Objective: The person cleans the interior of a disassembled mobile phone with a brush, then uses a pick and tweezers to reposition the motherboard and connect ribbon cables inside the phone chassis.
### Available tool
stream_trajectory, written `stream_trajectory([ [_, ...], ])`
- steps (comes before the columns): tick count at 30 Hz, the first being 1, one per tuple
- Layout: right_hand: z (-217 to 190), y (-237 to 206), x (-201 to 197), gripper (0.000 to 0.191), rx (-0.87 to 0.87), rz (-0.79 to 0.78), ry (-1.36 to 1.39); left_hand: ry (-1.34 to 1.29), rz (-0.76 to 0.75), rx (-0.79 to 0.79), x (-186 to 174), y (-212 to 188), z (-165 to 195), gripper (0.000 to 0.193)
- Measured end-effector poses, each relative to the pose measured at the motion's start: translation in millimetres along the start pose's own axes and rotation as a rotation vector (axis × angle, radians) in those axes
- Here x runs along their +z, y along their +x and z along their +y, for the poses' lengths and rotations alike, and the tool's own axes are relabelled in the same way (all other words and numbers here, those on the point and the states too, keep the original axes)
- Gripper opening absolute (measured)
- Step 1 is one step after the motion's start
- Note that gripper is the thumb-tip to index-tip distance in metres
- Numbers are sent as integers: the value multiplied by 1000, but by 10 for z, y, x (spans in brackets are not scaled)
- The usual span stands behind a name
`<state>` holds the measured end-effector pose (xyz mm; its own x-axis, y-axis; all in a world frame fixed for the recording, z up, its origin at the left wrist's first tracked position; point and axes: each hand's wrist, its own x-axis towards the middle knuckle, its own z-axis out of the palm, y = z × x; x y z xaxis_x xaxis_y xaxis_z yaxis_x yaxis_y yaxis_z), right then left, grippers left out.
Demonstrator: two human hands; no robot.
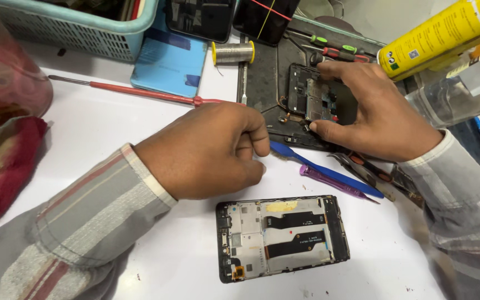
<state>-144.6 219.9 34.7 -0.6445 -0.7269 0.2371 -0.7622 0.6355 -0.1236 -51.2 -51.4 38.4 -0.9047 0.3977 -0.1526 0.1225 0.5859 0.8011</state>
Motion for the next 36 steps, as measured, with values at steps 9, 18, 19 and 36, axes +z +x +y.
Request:
stream_trajectory([
  [9,30,31,8,73,-30,-4,-10,28,-21,-79,-14,-24,61,21],
  [18,-584,-301,-143,77,-50,192,74,-232,186,74,80,29,-40,19],
  [19,-663,-348,-134,79,-69,203,75,-267,191,92,95,28,-39,20],
  [36,-932,-585,78,89,-79,279,231,-572,42,168,329,20,-82,14],
])
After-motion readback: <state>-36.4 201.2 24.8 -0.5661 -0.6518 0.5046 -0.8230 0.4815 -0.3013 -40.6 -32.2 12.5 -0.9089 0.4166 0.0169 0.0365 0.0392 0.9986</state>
